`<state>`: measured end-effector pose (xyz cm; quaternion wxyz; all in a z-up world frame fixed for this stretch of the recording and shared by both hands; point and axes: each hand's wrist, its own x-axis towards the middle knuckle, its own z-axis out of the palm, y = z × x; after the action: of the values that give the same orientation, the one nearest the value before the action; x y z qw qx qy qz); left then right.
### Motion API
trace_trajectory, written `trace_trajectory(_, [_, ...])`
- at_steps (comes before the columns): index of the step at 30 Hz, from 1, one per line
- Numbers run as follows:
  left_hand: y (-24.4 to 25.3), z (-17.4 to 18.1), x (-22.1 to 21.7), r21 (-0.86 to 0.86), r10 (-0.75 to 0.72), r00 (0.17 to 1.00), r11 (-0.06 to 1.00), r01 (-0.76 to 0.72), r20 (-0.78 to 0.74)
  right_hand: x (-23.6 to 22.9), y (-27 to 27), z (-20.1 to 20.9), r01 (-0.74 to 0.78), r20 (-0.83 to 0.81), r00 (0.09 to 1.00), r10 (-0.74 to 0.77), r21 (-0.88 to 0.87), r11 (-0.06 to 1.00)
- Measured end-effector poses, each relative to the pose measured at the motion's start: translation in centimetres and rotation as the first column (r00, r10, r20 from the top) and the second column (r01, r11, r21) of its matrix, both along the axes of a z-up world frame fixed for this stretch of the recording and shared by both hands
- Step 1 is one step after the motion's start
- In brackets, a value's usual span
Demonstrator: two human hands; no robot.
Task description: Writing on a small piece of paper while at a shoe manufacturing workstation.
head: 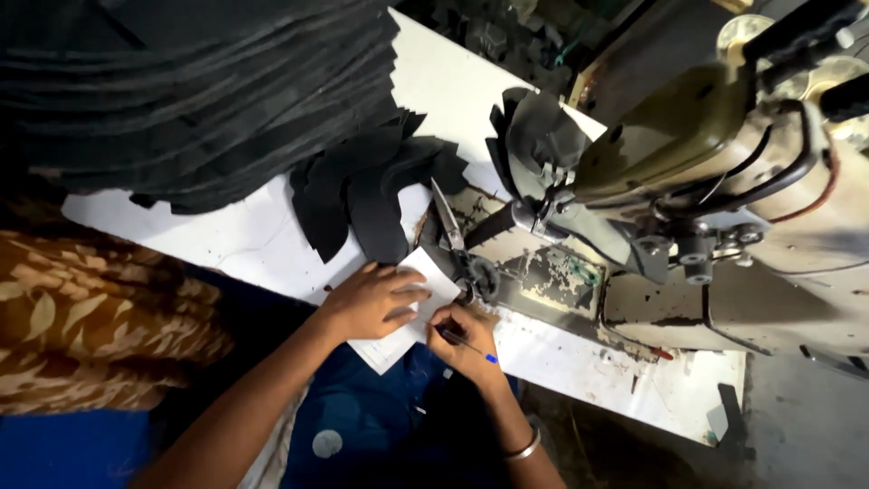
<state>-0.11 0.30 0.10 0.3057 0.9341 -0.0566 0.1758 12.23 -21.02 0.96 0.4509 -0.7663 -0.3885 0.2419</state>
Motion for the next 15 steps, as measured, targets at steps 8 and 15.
trace_trajectory(8, [-0.12, 0.4, 0.08, -0.019, 0.0, 0.997, 1.0, -0.001, -0.08, -0.01, -0.08, 0.12, -0.002, 0.013, 1.0, 0.002, -0.006, 1.0])
trace_trajectory(15, [-0.2, -0.2, 0.09, 0.012, 0.014, 0.996, 1.0, -0.013, -0.089, -0.19, -0.06, 0.38, 0.01, -0.016, 1.0, -0.009, 0.005, 1.0])
